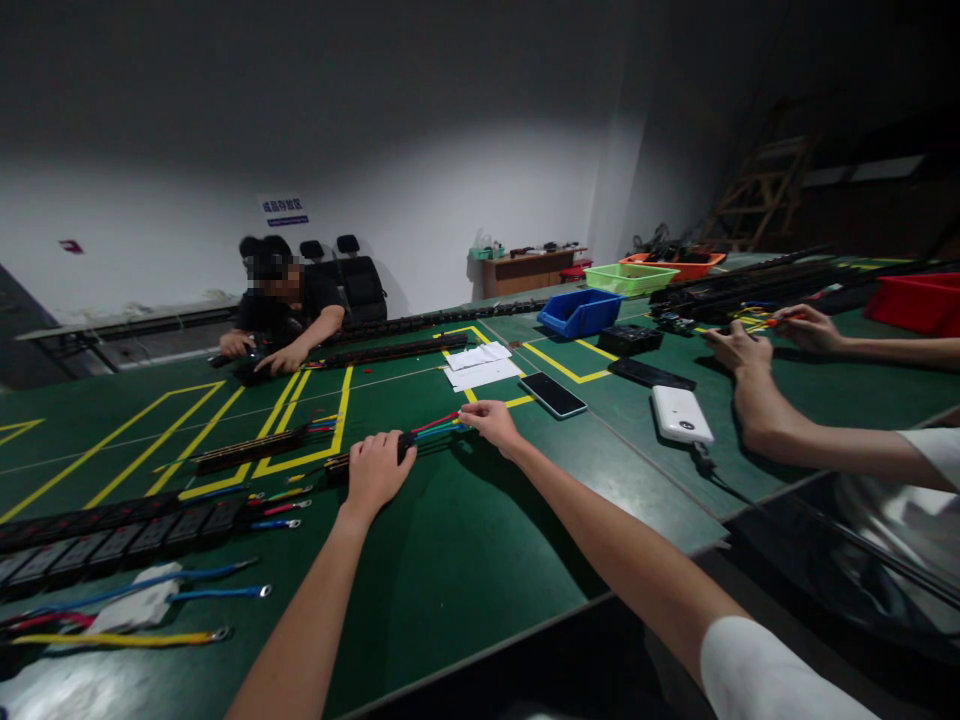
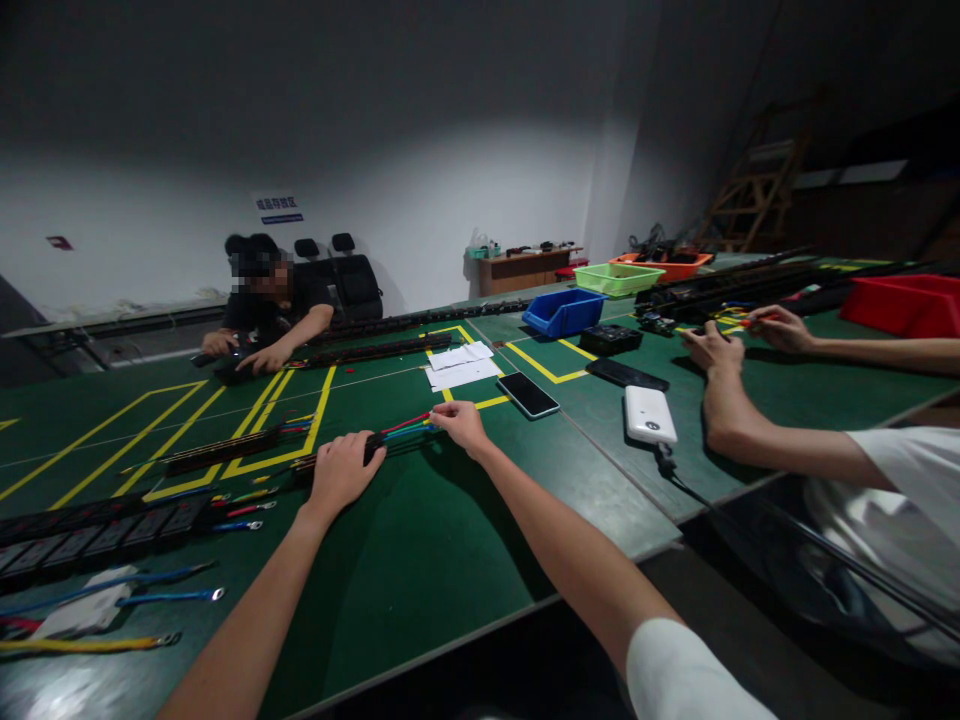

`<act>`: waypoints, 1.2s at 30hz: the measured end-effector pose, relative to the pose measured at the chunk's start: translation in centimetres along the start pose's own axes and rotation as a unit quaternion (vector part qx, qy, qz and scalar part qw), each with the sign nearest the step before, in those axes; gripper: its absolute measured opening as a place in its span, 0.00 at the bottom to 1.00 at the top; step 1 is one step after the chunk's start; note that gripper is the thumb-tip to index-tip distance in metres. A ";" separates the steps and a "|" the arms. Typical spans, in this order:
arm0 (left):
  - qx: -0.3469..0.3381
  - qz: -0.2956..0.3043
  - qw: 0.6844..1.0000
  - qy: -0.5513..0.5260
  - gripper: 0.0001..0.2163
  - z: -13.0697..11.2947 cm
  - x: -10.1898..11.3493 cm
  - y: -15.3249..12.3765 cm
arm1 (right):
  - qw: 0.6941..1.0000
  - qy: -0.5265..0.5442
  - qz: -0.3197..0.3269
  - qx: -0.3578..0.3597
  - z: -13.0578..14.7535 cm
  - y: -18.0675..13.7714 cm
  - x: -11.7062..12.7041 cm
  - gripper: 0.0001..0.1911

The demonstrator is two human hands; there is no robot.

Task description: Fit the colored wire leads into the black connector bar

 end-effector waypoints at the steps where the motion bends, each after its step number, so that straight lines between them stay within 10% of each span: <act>1: 0.000 0.001 1.000 -0.001 0.22 0.0 0.0 0.0 | 1.000 0.001 0.006 0.000 0.1 0.0 0.0 0.16; 36: -0.002 -0.014 1.000 0.009 0.22 0.0 -0.1 -0.1 | 0.998 0.054 0.002 0.036 -1.1 1.1 -0.1 0.19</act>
Point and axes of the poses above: each hand's wrist, its own y-axis towards the middle knuckle, its own x-axis out of the back of the hand, z = x × y, the point moved 3 cm from there along y, towards the middle knuckle, and after that the axes turned 12 degrees about -x, right-handed, at the moved point
